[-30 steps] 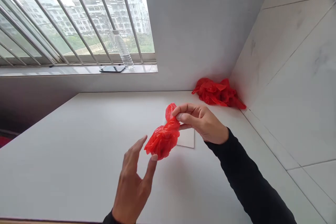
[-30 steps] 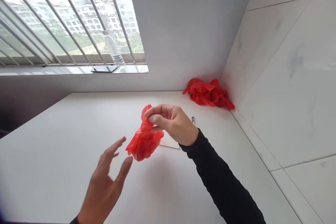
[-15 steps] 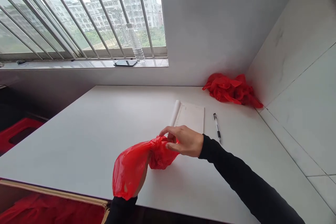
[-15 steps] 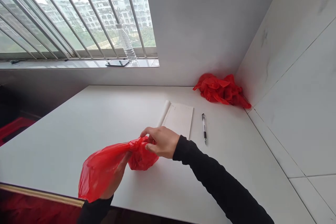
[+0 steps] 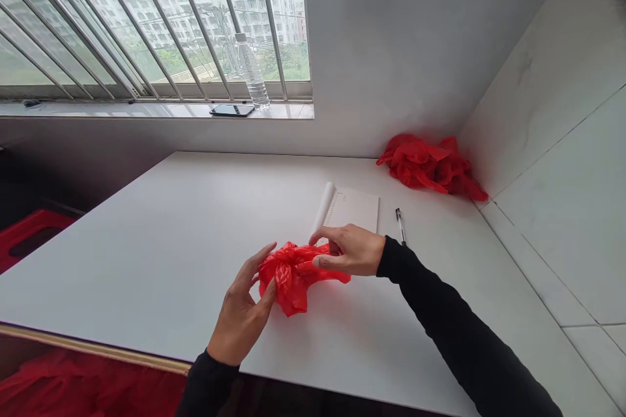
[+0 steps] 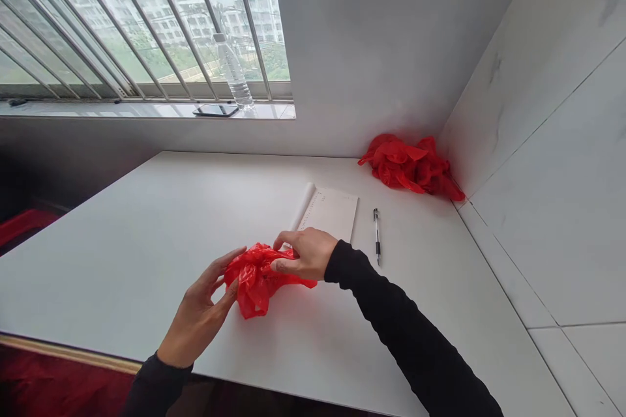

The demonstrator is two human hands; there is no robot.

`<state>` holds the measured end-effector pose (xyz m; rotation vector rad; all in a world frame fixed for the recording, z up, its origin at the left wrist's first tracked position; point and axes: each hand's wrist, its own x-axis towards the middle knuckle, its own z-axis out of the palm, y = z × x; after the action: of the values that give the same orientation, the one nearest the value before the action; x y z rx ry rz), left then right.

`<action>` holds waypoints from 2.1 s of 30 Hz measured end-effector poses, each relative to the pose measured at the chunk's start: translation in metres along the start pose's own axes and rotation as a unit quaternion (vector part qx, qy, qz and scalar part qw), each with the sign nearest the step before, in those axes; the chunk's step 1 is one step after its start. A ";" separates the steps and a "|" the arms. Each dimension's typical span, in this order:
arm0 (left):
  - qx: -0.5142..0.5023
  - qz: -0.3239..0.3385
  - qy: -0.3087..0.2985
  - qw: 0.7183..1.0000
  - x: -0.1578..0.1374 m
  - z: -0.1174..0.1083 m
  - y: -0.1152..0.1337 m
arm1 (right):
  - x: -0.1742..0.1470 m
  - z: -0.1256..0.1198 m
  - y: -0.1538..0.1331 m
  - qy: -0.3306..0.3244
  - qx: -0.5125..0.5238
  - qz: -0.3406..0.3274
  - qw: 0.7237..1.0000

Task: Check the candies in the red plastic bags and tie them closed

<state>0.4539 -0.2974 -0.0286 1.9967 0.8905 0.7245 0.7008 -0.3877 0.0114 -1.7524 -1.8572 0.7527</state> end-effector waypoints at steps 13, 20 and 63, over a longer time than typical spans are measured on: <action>0.011 -0.092 0.087 0.992 -0.005 -0.017 -0.009 | -0.011 -0.038 0.026 0.066 -0.039 0.011 0.997; 0.121 0.092 0.031 0.988 -0.003 0.000 0.003 | 0.003 -0.007 0.004 0.023 0.048 0.015 0.998; 0.115 0.128 0.122 0.977 -0.004 -0.006 0.047 | 0.007 0.024 -0.028 0.140 -0.188 -0.151 0.960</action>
<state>0.4620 -0.3174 0.0133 2.2902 0.8993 1.0723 0.6635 -0.3834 0.0121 -1.6249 -2.0906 0.0289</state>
